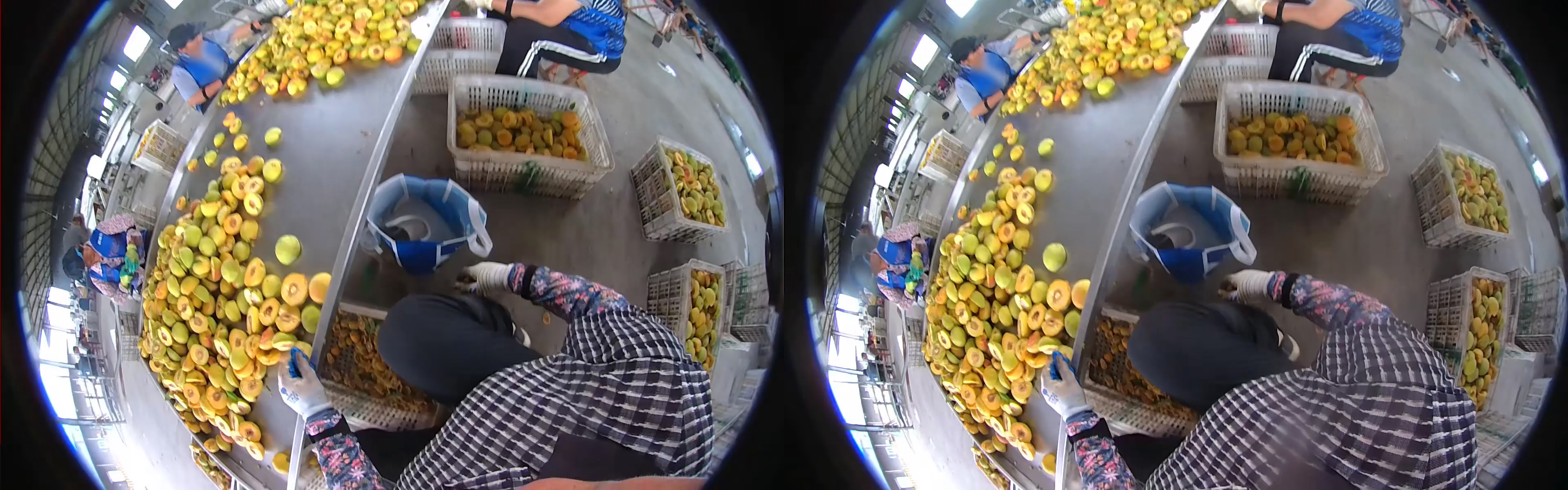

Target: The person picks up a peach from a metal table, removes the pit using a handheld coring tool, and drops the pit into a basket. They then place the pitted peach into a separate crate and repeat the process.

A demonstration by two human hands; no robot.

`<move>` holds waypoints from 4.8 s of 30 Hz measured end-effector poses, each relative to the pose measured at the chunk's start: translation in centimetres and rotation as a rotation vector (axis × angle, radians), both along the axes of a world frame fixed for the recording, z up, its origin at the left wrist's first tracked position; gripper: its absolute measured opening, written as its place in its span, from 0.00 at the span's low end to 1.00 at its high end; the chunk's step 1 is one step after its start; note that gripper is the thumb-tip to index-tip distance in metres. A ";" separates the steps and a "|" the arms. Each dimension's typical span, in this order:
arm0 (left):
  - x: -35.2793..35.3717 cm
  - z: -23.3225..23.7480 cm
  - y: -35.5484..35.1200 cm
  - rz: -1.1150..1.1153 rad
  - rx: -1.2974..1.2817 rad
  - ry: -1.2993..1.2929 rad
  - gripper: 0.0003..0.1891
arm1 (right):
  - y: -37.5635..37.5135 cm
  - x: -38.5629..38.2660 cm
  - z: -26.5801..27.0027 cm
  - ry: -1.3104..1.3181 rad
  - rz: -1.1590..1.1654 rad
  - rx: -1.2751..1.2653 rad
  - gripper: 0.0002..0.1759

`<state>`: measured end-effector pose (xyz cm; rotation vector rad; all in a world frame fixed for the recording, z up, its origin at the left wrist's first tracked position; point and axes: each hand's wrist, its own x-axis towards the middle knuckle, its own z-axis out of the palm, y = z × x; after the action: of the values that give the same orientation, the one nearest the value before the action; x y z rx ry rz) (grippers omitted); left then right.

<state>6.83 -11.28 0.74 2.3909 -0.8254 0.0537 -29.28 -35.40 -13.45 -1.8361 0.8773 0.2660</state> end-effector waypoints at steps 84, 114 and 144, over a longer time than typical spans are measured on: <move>7.6 6.1 20.6 0.674 0.100 -0.044 0.29 | -4.4 -1.8 -5.2 -0.571 -0.132 -0.048 0.15; -2.3 8.9 14.6 -0.118 -1.638 1.754 0.26 | 17.1 16.6 32.1 -0.705 -0.149 0.657 0.21; -6.9 9.5 13.9 0.015 -1.635 1.617 0.18 | 24.8 17.6 23.2 -0.898 0.286 -0.106 0.13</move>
<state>-0.09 2.62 10.23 0.3871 0.1747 -0.7566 -11.71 -10.61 9.78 -1.8951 0.0035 -0.4229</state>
